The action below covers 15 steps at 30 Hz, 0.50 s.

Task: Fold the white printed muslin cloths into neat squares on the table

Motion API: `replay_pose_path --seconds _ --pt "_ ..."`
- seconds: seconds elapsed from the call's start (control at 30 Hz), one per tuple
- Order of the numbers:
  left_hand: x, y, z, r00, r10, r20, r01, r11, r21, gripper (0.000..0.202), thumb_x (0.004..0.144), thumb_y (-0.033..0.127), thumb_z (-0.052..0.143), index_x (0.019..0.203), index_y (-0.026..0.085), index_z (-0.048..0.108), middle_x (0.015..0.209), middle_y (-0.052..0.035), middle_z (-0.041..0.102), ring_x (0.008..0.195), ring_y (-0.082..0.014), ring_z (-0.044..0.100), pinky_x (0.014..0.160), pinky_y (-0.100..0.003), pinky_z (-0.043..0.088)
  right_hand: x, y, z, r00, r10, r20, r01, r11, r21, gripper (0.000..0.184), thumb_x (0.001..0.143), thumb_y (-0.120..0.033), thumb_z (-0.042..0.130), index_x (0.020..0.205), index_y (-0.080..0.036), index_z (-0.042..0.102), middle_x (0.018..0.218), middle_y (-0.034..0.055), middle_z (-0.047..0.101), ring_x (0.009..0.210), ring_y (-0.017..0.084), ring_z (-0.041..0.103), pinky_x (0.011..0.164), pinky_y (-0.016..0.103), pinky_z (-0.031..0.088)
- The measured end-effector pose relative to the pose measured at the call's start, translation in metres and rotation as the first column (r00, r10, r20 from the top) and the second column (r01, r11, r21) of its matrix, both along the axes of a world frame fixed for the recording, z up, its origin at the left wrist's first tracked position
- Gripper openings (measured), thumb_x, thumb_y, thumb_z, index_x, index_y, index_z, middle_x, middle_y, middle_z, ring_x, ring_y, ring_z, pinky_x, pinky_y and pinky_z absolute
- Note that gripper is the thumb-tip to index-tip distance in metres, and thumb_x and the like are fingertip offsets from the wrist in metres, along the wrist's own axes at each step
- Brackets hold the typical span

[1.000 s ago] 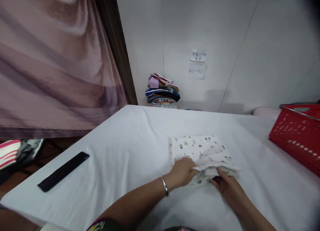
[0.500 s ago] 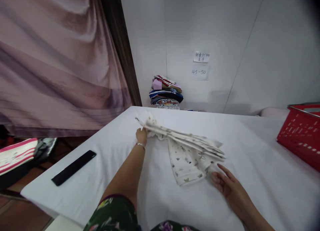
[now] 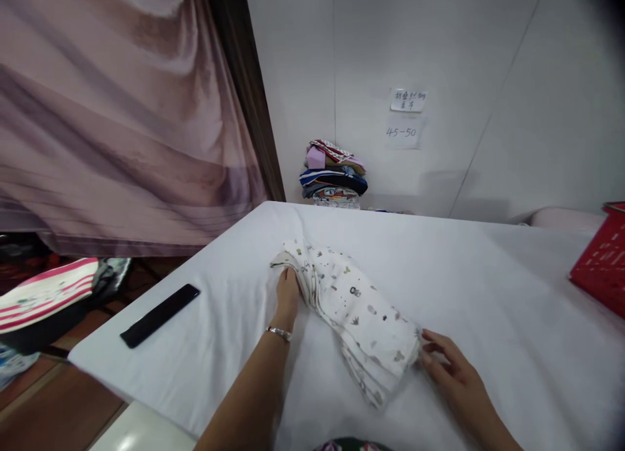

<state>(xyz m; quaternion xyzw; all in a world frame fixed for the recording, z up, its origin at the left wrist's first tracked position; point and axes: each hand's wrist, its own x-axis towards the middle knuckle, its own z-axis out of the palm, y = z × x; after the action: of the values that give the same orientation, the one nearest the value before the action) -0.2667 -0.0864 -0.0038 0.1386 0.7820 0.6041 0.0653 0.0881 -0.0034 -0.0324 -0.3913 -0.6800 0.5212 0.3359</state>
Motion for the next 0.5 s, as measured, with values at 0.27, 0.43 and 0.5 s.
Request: replay_pose_path --seconds 0.27,0.43,0.5 --pt "0.013 0.003 -0.006 0.996 -0.076 -0.053 0.081 0.992 0.096 0.034 0.081 0.039 0.054 0.108 0.018 0.052 0.116 -0.0099 0.059 0.109 -0.0207 0.054 0.093 -0.033 0.04 -0.033 0.006 0.021 0.814 0.242 0.528 -0.577 0.442 0.687 0.042 0.085 -0.029 0.052 0.127 -0.029 0.052 0.133 0.0061 0.049 0.121 0.026 0.045 0.098 0.045 0.038" --pt "0.011 0.008 -0.02 0.998 -0.058 0.011 0.056 0.991 0.119 0.035 0.078 0.027 0.06 0.109 0.014 0.053 0.116 -0.0142 0.059 0.111 -0.0226 0.054 0.098 -0.035 0.038 -0.059 0.016 0.024 0.809 0.283 0.515 -0.58 0.527 0.621 0.024 0.088 -0.033 0.044 0.097 -0.026 0.066 0.104 0.0055 0.066 0.096 0.022 0.06 0.08 0.037 0.05" --pt "0.008 0.011 -0.009 0.996 -0.092 -0.009 0.092 0.977 0.19 0.036 0.078 0.024 0.058 0.112 0.016 0.053 0.12 -0.0119 0.058 0.113 -0.0209 0.052 0.099 -0.033 0.037 -0.056 0.029 0.034 0.892 0.234 0.387 -0.424 0.729 0.537 0.031 0.089 -0.041 0.04 0.093 -0.025 0.066 0.089 0.0043 0.068 0.08 0.02 0.063 0.069 0.032 0.052"
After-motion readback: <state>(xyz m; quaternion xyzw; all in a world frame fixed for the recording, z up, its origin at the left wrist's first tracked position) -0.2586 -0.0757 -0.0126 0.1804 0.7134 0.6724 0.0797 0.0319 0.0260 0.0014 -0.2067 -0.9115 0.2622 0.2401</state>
